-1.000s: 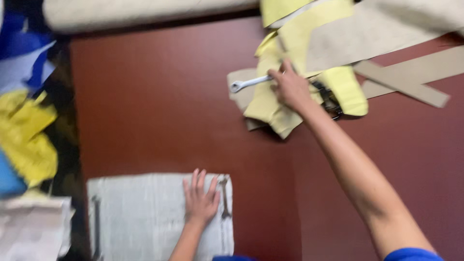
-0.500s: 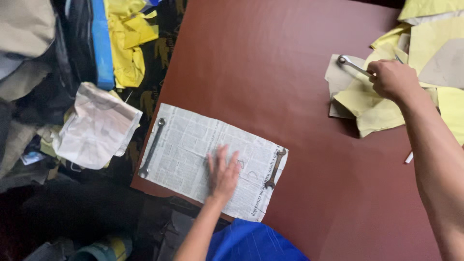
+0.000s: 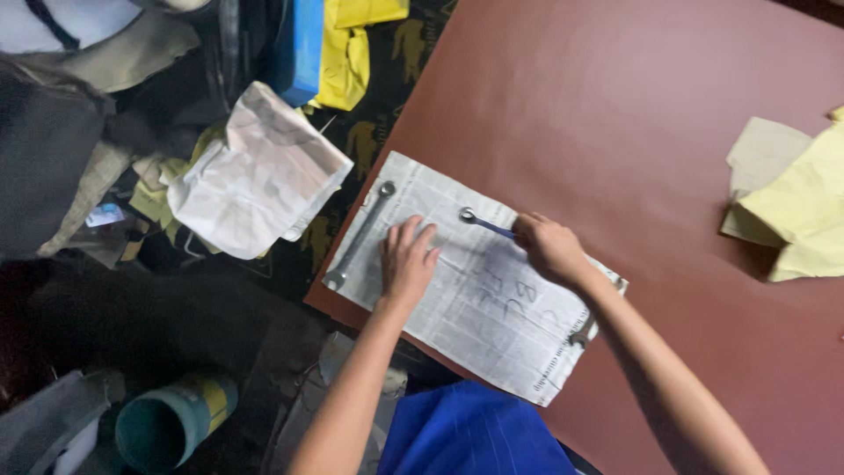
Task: The person unrolls a large sheet of brown material on a workbench and places a newspaper template on top. They secure the template with wrenches and use shears to cut the material along the template's edges. The person then removes the template and the cut piece of material.
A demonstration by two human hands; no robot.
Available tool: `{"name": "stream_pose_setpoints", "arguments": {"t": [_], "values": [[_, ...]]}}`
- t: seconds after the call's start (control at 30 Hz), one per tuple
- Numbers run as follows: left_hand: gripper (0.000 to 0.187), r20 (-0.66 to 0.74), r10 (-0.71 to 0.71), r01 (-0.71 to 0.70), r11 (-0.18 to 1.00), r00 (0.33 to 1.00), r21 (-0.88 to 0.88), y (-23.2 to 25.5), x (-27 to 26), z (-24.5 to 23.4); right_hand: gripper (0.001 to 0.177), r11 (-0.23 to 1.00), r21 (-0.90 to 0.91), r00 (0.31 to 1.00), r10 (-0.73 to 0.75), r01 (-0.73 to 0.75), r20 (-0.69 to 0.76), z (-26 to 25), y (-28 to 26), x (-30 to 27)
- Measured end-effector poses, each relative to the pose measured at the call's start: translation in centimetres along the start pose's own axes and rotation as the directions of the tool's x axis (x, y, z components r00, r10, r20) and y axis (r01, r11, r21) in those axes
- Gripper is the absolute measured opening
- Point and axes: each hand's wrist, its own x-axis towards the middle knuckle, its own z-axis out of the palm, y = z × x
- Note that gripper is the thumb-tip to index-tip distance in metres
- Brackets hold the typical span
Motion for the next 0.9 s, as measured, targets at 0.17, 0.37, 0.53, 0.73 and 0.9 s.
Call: {"name": "stream_pose_setpoints", "arguments": {"t": [0.17, 0.37, 0.53, 0.73, 0.9], "values": [[0.047, 0.018, 0.042, -0.04, 0.996, 0.999, -0.074, -0.7, 0.5, -0.6, 0.02, 0.998, -0.059, 0.989, -0.013, 0.004, -0.148, 4.4, -6.0, 4.7], [0.045, 0.104, 0.088, -0.078, 0.993, 0.991, -0.09, -2.2, 1.2, -1.1, 0.022, 0.997, -0.077, 0.972, -0.041, 0.024, -0.23, 5.8, -8.5, 6.9], [0.041, 0.156, 0.124, -0.101, 0.984, 0.98, -0.146, -3.2, 1.5, -1.2, 0.019, 0.993, -0.116, 0.961, -0.038, 0.007, -0.274, 6.4, -9.2, 9.8], [0.043, 0.167, 0.162, -0.134, 0.977, 0.973, -0.166, -3.9, 2.1, -1.3, 0.023, 0.995, -0.097, 0.951, -0.036, 0.006, -0.308, 6.5, -9.8, 11.7], [0.045, 0.188, 0.158, -0.127, 0.978, 0.969, -0.165, -4.0, 2.1, -1.0, 0.022, 0.996, -0.091, 0.947, -0.009, -0.021, -0.321, 6.9, -10.4, 12.7]]}}
